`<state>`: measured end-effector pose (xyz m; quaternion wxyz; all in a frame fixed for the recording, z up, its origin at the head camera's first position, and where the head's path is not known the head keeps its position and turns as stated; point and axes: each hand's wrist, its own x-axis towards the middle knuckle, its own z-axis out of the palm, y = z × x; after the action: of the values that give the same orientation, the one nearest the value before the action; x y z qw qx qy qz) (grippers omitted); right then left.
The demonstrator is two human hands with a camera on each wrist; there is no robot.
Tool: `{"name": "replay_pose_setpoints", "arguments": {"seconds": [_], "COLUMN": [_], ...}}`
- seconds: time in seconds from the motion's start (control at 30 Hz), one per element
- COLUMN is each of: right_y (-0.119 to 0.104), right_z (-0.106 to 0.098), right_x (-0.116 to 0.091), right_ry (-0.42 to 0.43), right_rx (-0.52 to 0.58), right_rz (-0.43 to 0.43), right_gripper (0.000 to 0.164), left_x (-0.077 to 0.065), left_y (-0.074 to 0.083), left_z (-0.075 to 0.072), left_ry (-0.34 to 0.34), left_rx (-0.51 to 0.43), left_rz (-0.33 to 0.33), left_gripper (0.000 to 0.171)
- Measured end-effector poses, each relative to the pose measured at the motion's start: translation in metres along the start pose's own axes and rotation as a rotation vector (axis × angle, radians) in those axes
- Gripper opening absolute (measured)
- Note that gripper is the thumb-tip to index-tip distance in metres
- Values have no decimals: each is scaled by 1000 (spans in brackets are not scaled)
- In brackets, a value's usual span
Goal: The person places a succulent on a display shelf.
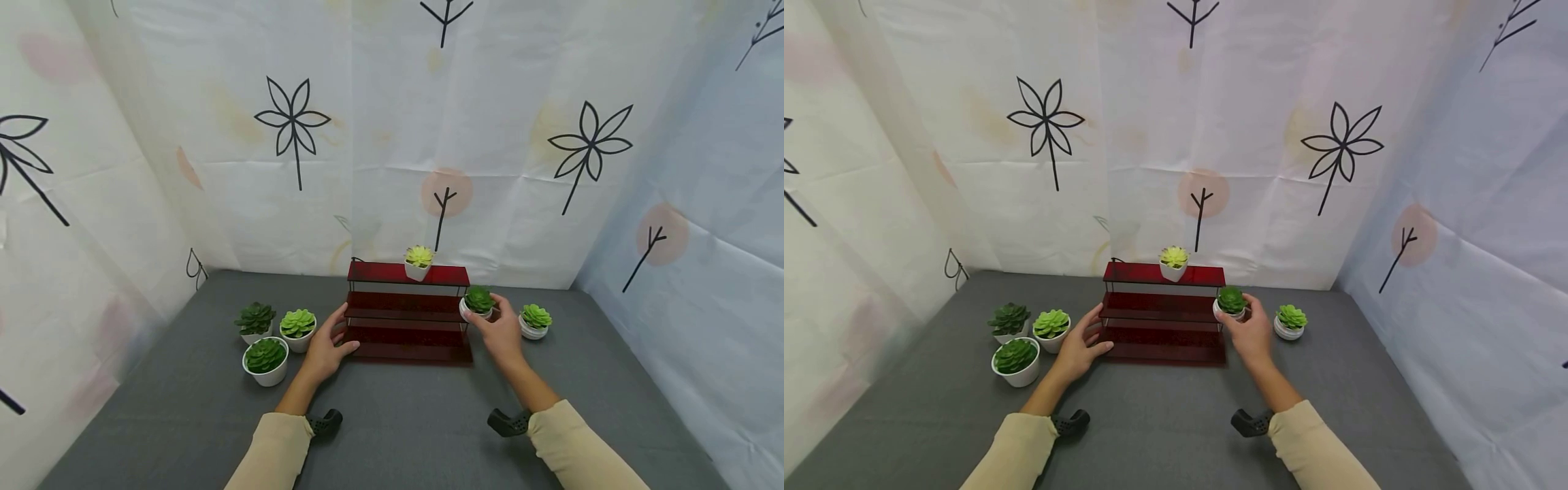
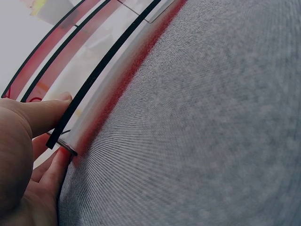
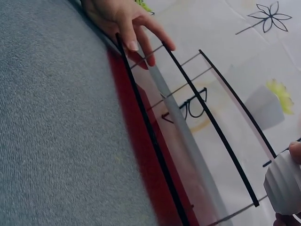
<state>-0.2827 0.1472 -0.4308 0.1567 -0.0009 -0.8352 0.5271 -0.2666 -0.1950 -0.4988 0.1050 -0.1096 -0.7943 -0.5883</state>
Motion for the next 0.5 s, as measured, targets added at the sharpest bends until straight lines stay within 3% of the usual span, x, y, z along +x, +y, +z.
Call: {"name": "replay_pose_setpoints", "arguments": {"seconds": [0.5], "right_y": [-13], "right_z": [28], "right_x": [-1], "right_ry": [-56], "right_rx": [-125], "right_rz": [-56], "right_gripper": [67], "left_x": [0], "left_y": [2], "left_z": [1], "left_ry": [5], "left_rx": [8], "left_rz": [-6], "left_gripper": [83]}}
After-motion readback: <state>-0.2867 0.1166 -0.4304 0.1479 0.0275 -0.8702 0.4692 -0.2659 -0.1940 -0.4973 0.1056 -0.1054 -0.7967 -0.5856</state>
